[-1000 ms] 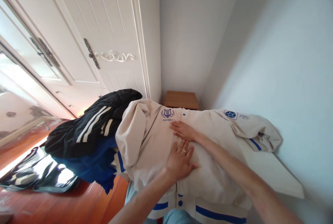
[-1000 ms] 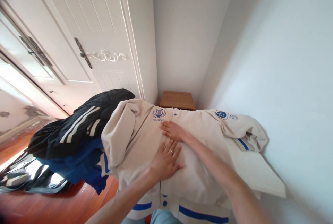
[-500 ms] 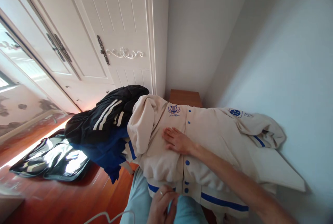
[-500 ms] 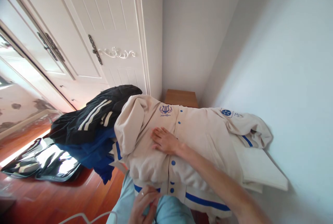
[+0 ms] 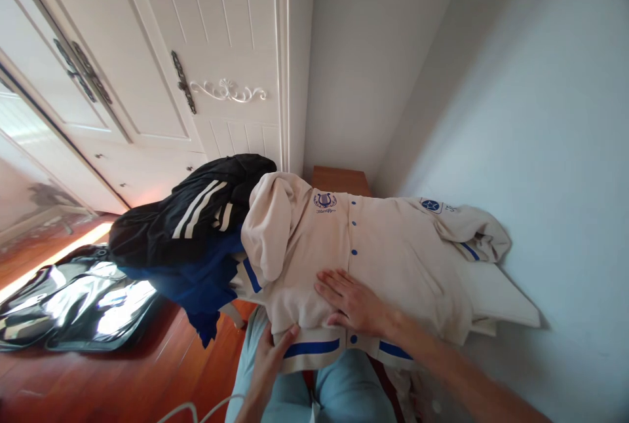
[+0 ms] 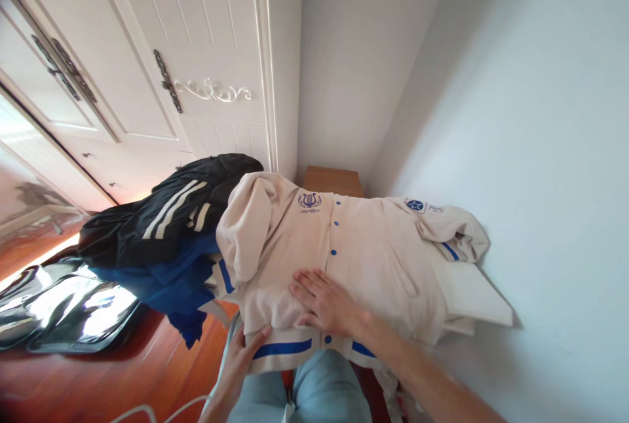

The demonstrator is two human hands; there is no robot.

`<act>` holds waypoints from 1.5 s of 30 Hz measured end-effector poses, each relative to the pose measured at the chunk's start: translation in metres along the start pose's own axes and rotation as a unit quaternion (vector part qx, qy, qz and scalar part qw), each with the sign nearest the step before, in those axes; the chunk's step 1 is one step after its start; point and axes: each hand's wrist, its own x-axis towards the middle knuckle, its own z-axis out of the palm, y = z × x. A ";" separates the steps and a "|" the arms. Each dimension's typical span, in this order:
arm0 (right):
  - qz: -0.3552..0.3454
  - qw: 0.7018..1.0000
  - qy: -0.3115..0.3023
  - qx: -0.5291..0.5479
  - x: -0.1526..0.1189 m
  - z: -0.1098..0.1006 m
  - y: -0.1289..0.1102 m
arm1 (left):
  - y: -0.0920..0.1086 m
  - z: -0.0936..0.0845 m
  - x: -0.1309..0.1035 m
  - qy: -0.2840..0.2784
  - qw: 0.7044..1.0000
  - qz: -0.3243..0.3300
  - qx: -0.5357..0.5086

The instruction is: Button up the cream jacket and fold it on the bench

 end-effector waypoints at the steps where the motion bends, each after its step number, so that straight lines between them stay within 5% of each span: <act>1: 0.007 1.000 -0.010 0.001 -0.004 0.002 -0.002 | 0.001 -0.002 -0.005 0.001 1.000 -0.021 0.015; 12: 0.081 0.996 -0.016 0.027 -0.007 -0.009 0.020 | -0.010 -0.007 -0.041 -0.023 0.989 -0.082 -0.118; 19: 0.081 0.990 0.103 0.044 0.070 -0.027 0.026 | -0.001 -0.005 -0.031 -0.059 0.991 -0.031 -0.117; 23: 0.147 0.987 0.050 0.030 0.113 -0.010 0.045 | 0.023 -0.004 -0.012 -0.032 0.991 -0.005 -0.132; 26: 0.162 0.986 -0.014 0.038 0.114 0.007 0.056 | 0.042 -0.004 0.003 -0.011 0.987 0.023 -0.158; 31: 0.158 0.987 -0.010 0.029 0.084 0.021 0.070 | 0.050 -0.008 0.015 -0.019 0.993 -0.008 -0.118; 36: 0.187 0.981 -0.045 0.032 0.074 0.011 0.070 | 0.048 -0.003 0.009 0.021 0.993 -0.027 -0.111; 41: 0.212 0.976 -0.003 0.043 0.107 -0.016 0.063 | 0.067 0.001 0.015 0.034 0.993 -0.044 -0.104; 45: 0.173 0.982 0.073 0.018 0.147 -0.020 0.077 | 0.080 -0.003 0.030 0.088 0.992 0.026 0.087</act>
